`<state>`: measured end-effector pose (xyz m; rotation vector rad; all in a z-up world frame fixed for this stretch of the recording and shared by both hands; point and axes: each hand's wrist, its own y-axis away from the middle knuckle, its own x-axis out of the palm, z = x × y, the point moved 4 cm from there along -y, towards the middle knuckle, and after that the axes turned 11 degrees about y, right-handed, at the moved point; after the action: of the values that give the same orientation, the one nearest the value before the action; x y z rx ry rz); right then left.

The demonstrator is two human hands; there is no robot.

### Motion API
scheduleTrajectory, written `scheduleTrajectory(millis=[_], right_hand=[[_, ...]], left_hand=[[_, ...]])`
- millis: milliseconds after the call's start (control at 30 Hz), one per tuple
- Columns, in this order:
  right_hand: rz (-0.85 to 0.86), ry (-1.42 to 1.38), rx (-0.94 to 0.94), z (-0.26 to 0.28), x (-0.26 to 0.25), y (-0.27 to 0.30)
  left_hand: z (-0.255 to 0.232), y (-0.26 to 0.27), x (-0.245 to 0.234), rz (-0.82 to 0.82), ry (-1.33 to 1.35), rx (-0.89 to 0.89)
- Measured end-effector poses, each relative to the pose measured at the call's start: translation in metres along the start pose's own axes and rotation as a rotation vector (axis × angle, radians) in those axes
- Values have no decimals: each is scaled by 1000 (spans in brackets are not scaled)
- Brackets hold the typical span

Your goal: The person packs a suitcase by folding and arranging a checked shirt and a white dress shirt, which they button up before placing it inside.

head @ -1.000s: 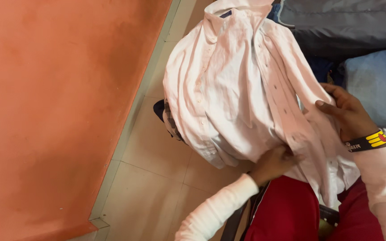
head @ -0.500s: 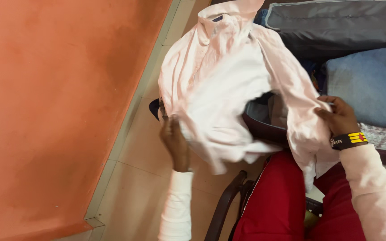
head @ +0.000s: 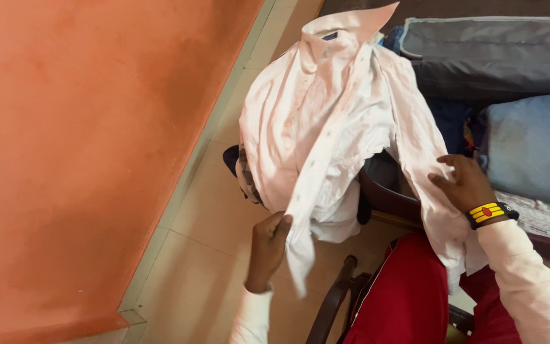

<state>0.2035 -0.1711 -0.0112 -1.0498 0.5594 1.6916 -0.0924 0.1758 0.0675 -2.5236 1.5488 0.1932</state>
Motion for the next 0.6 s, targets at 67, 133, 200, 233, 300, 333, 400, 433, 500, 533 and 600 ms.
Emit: scheduleTrajectory(millis=[67,133,200,233,300,333,400,433,500,533,600], right_hand=[[104,13,36,-6,8,-1],[122,-1,57,-14,10,3],[39,-75,63,-22,3,8],[3,-112,63,-24,2,12],[22,-243,120,-27,6,18],[26,-308,146,-28,6,17],[3,-271,134,-28,4,11],[0,-253,132,-29,5,14],[22,-321,208,-33,8,12],[34,-353,244,-35,9,11],[86,-433,341,-39,9,11]], left_hand=[[15,-23,-35,-109,16,-1],[34,-58,-80,-354,-13,44],[50,-96,-119,-623,-96,99],[59,-105,-130,-732,-189,107],[73,-114,-127,-857,-447,92],[74,-119,-112,-848,-672,80],[81,-127,-63,-602,-556,76],[74,-127,-33,-499,-524,268],[62,-137,28,-288,-425,448],[60,-141,52,-205,-385,377],[52,-155,101,-55,-412,323]])
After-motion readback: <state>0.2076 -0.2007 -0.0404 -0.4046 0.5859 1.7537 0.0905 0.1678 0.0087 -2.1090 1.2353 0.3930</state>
